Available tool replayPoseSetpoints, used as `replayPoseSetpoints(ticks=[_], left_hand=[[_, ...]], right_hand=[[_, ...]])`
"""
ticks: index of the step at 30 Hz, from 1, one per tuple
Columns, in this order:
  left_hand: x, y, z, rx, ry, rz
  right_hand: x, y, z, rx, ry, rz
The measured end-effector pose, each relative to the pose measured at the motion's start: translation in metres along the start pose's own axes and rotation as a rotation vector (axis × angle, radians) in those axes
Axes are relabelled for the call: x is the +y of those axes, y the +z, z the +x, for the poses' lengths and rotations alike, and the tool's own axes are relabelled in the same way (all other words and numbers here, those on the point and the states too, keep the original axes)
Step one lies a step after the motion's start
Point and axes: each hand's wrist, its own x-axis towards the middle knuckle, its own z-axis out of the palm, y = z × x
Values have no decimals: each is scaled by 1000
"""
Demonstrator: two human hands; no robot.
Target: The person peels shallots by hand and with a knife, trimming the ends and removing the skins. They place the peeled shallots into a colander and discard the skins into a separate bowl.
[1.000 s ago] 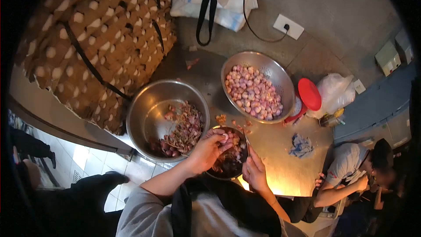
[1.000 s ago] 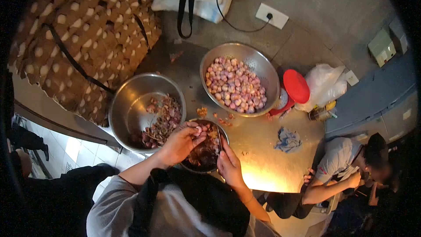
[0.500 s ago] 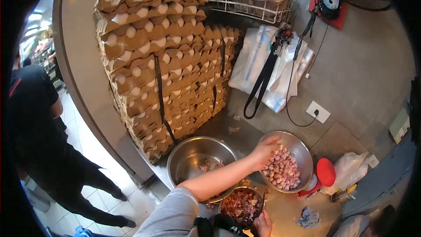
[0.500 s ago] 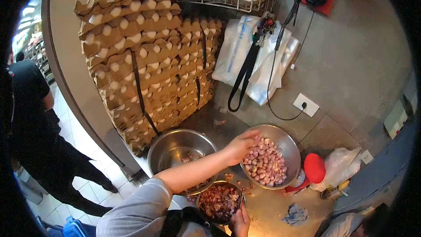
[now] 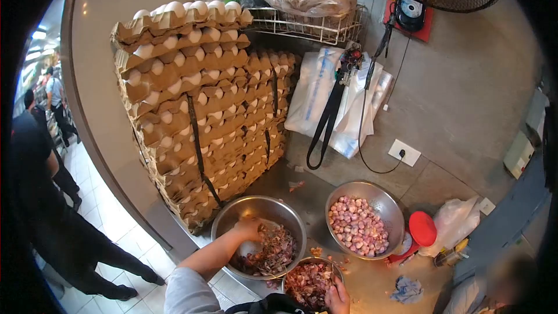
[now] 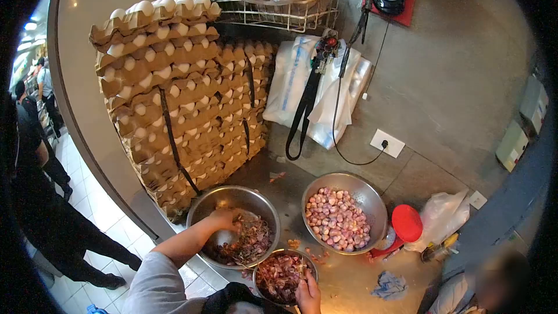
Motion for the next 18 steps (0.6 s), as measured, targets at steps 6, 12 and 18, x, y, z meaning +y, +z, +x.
replayPoseSetpoints(ticks=[6,12,18], left_hand=[[12,39,27,-615,-104,-505],[19,42,20,-703,96,-722],[22,21,21,-289,148,-602]], right_hand=[[-5,3,-5,-1,-28,5],[5,1,-2,32,-15,46],[23,-5,3,41,-47,37]])
